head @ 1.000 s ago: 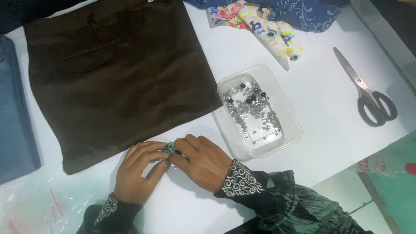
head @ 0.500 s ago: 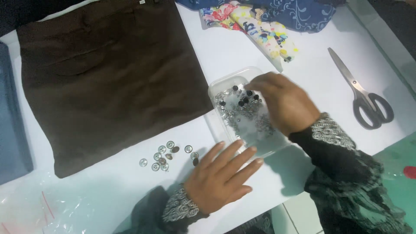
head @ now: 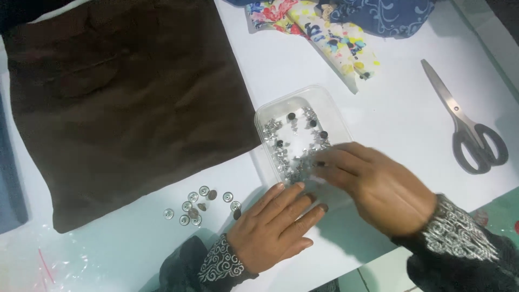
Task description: The person sorts silver snap fasteners from a plastic container onto a white table, arranging them into small groups. They then place the sorted fasteners into a small zip-lock bag and put the bag into a yellow storage bin. The person repeats the sorting process with a second batch of fasteners.
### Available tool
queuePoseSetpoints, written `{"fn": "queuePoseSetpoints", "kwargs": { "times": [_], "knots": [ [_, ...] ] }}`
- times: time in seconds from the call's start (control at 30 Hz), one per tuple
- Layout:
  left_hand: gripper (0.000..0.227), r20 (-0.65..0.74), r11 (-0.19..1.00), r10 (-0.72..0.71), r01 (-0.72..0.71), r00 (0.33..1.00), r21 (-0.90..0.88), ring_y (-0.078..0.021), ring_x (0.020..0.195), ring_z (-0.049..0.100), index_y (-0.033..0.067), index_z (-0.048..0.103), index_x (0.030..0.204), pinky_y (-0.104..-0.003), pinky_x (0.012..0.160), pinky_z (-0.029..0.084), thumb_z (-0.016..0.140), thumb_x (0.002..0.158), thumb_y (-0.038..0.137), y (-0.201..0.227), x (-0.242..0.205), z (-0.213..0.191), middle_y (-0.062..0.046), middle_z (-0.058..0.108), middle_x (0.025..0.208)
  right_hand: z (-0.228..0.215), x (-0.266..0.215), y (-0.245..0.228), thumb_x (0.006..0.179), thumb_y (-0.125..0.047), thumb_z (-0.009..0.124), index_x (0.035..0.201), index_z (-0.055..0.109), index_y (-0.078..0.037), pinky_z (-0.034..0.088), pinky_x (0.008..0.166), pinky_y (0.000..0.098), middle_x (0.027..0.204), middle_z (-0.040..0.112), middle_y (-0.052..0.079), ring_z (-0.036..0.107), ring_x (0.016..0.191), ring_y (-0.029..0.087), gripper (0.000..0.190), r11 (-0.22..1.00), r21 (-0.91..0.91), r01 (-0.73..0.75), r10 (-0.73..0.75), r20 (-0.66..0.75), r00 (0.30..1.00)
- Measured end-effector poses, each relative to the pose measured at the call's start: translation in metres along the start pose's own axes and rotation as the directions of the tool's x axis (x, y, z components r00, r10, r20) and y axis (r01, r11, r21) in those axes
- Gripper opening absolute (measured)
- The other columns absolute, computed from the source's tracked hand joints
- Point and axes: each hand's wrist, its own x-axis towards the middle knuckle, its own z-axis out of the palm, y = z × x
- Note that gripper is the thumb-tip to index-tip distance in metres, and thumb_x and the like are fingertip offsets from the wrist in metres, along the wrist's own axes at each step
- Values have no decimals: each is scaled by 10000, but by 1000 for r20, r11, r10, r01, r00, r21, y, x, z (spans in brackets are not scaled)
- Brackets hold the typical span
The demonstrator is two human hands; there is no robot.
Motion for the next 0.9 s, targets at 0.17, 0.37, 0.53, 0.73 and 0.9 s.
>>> {"fn": "queuePoseSetpoints", "kwargs": {
  "times": [0.17,0.37,0.53,0.73,0.9],
  "knots": [
    [518,7,1000,6,-6,1000,-14,-346,1349,588,81,573,1432,-506,1152,468,737,1033,368,-3,0,-4,-122,666,1358,5,-3,0,818,-6,566,1108,737,-170,411,1000,461,1184,714,-35,616,1002,253,375,992,-119,-29,36,52,998],
    [456,10,997,-11,12,1000,-73,-337,1360,592,77,533,1476,-508,1160,476,643,1089,293,-2,-3,-3,-123,647,1410,17,26,23,717,41,617,1336,661,-236,441,970,481,1402,649,13,625,1146,241,680,992,-120,-46,53,49,997],
    [581,30,997,-30,32,999,-73,-321,1408,572,99,518,1501,-501,1194,463,799,1034,302,-1,-6,0,-116,610,1488,16,57,37,661,162,608,1383,635,-142,516,818,459,1357,670,75,625,1094,296,784,984,-169,-59,56,-25,998],
    [390,-23,996,-50,49,998,-69,-301,1377,597,106,566,1469,-476,1177,471,552,1122,281,2,1,-7,-85,656,1437,32,72,35,892,-98,623,1391,623,-114,469,905,452,1427,601,92,580,1171,306,499,977,-209,43,-56,-57,997],
    [171,-180,999,1,-10,984,-49,-194,1157,726,128,707,1248,-383,1067,556,686,1089,187,6,9,-21,-15,742,1207,2,45,35,802,35,687,1192,748,-201,461,957,446,1194,757,3,669,1059,232,461,990,-123,-62,44,-145,989]
  ]
}}
